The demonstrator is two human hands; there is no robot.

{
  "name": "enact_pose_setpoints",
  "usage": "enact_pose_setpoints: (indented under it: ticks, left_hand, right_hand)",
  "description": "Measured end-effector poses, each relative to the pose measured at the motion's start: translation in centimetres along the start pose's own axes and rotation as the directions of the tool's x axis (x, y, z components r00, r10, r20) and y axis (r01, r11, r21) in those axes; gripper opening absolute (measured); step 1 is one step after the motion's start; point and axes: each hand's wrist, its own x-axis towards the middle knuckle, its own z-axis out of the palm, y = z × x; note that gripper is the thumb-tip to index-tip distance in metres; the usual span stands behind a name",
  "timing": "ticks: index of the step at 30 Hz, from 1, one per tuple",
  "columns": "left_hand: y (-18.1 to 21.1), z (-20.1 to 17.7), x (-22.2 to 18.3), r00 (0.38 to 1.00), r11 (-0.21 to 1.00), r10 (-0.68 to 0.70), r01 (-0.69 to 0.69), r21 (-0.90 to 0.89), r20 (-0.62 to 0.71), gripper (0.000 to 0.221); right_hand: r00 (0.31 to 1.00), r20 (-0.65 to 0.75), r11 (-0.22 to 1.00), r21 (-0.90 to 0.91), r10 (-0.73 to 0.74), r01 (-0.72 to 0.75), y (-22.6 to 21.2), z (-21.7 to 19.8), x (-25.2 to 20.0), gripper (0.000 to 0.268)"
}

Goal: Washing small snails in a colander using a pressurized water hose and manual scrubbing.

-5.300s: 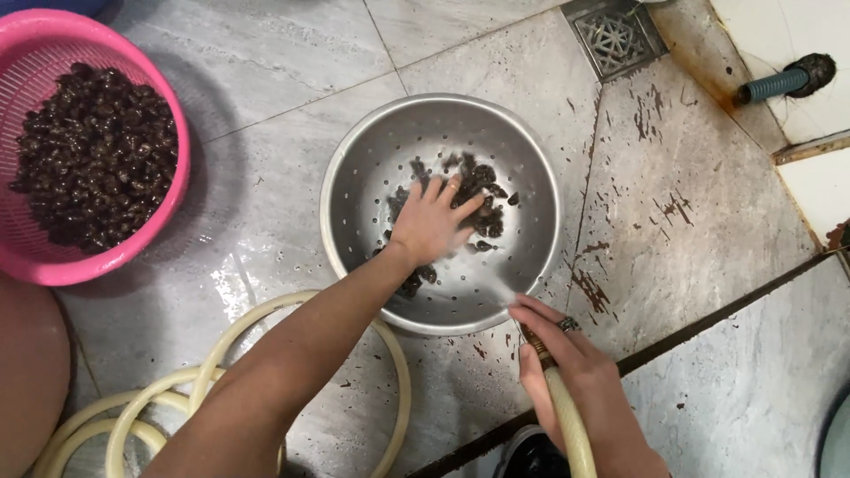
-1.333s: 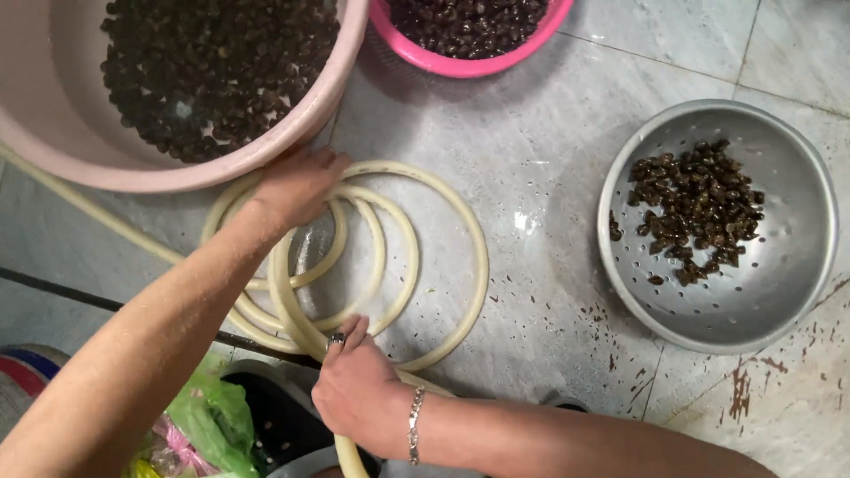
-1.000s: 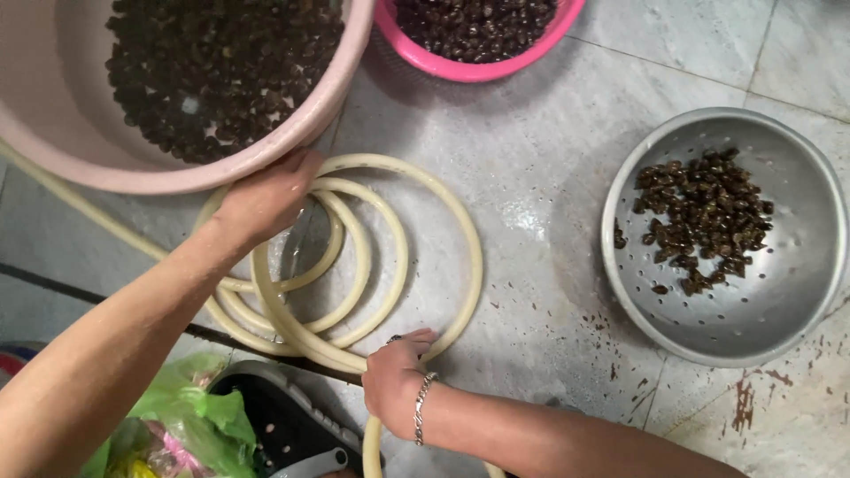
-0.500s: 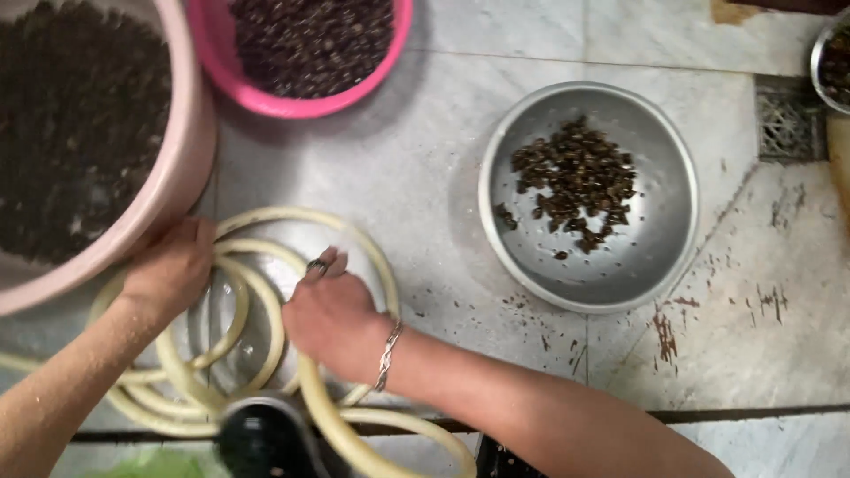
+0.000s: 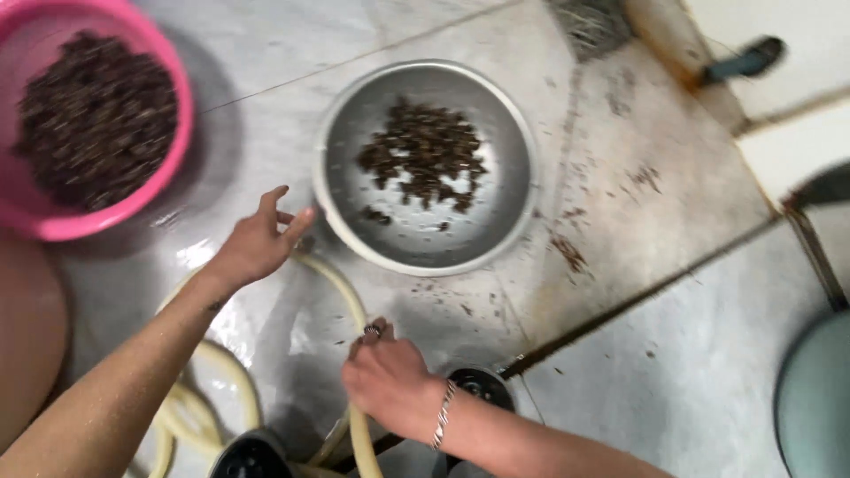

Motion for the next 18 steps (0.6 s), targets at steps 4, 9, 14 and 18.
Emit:
enact_pose_setpoints:
  ticks: [4,9,14,18]
  left_hand:
    - [7.1,3.3,2.2,0.933,0.744,-0.293,0.358,-0.563,0.206,0.079]
    - [2.9,5.8,6.3,0.921,0.543,-0.290,0.383,-0.748,0.261,0.073]
    - [5.6,7.3,6.0,0.883,0.324,-0.359,0.421,-0.847,0.302,0.063]
    - [10.7,8.5,5.5,0.889,0.246,-0.362,0.381,-0.891,0.280,0.044]
  right_hand:
    - [0.984,0.017,0.936,0.308,0.175,-0.171,2.6,-0.5,-7.7,0.011]
    - [0.872,0.170,0.644,0.613,0.458,-0.458,7.6,-0.2,-15.6,0.055]
    - [0.645,0.213,0.414,0.613,0.734,-0.673,12.5,0.6,-19.8,0.045]
    - [0.492,0.151,0.295,0.639,0.857,-0.711,11.6,1.2,-21.0,0.050]
